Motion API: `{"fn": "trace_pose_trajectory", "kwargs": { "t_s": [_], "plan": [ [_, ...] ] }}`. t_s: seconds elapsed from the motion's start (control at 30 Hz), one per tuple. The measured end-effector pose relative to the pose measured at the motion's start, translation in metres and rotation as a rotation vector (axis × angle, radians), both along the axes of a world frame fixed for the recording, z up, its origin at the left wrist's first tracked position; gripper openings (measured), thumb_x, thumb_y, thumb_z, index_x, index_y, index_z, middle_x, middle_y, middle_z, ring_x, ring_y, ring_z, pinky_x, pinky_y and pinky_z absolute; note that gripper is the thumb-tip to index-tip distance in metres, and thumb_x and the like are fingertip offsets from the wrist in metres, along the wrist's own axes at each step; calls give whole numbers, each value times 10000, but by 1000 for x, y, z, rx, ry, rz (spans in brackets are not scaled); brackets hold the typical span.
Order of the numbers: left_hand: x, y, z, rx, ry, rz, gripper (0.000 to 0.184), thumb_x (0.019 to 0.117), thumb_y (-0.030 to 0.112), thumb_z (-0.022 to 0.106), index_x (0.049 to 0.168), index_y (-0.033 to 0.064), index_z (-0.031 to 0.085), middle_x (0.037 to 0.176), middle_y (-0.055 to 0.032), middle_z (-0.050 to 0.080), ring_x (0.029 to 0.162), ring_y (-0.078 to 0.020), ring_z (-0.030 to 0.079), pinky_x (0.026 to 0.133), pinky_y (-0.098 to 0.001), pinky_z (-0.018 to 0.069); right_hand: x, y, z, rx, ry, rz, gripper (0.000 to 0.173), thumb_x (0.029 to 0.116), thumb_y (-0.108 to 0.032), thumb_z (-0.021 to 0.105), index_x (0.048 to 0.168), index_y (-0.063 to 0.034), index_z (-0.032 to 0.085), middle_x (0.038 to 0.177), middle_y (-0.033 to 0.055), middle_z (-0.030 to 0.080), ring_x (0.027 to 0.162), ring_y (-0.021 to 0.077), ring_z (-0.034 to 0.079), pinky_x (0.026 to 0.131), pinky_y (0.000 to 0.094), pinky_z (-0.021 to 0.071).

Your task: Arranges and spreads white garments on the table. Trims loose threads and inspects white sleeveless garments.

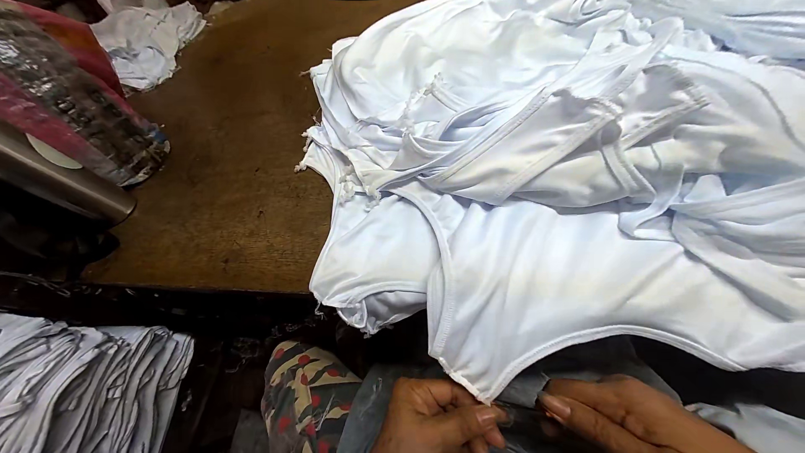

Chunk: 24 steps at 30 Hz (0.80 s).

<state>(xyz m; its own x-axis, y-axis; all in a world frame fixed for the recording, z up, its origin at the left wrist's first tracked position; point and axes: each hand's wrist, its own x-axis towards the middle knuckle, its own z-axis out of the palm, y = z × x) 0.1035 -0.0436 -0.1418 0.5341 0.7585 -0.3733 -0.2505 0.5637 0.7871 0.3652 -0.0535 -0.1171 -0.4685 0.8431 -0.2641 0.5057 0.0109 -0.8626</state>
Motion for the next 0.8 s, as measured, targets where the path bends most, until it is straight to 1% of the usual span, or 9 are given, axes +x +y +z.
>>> {"fn": "trace_pose_trajectory", "kwargs": {
  "t_s": [0.17,0.33,0.47,0.57,0.63,0.67,0.7,0.77,0.8],
  "plan": [
    [0,-1,2,-84,-10,-5,98,974,27,655,942,-7,741,809,-68,749,645,-117,700,616,-305,617,-2,4,1,73,-53,41,473,1109,-340,429,887,-4,675,647,115,559,593,239,543,548,452,408],
    [0,0,4,-119,-17,-3,96,971,25,659,948,-11,745,806,-71,747,653,-123,705,618,-312,621,-7,7,3,143,-106,67,484,1104,-361,437,867,-5,662,643,139,575,593,284,577,541,497,424],
    [0,1,2,-143,-33,-14,100,975,26,654,946,-11,742,806,-73,747,658,-128,710,621,-317,623,-11,8,6,182,-147,81,487,1105,-366,432,857,-7,647,630,137,556,580,292,565,527,494,407],
    [0,1,2,-157,-36,-27,104,980,19,639,967,-13,737,803,-70,745,660,-131,709,626,-318,624,-15,6,8,290,-248,80,485,1104,-351,425,831,-8,633,608,152,560,561,333,591,494,521,421],
    [0,1,0,-133,-18,-32,95,978,16,640,975,-19,728,806,-71,744,656,-135,709,621,-321,623,-18,3,6,359,-297,63,486,1105,-344,417,817,-13,627,604,153,566,553,338,601,480,522,426],
    [0,2,0,-86,16,-32,84,975,14,645,981,-20,721,816,-71,745,657,-135,709,617,-322,623,-18,1,5,379,-283,47,479,1107,-334,417,828,-10,633,612,156,575,555,335,607,481,517,430],
    [0,3,1,-12,76,-26,73,967,10,653,994,-22,713,834,-70,744,665,-134,710,612,-319,624,-17,1,6,387,-240,28,467,1111,-324,417,868,0,650,640,162,600,574,326,622,493,508,448],
    [2,4,4,192,238,25,103,923,21,711,1015,-24,700,867,-59,732,683,-118,704,595,-296,618,-12,0,11,388,-114,-15,457,1113,-341,428,1024,28,684,748,183,670,646,290,657,563,470,510],
    [2,4,4,308,303,73,154,898,62,754,1009,-26,694,883,-61,730,697,-115,704,596,-286,615,-10,0,14,394,-60,-44,468,1096,-387,469,1078,35,670,773,187,661,649,264,630,575,435,504]
  ]
}}
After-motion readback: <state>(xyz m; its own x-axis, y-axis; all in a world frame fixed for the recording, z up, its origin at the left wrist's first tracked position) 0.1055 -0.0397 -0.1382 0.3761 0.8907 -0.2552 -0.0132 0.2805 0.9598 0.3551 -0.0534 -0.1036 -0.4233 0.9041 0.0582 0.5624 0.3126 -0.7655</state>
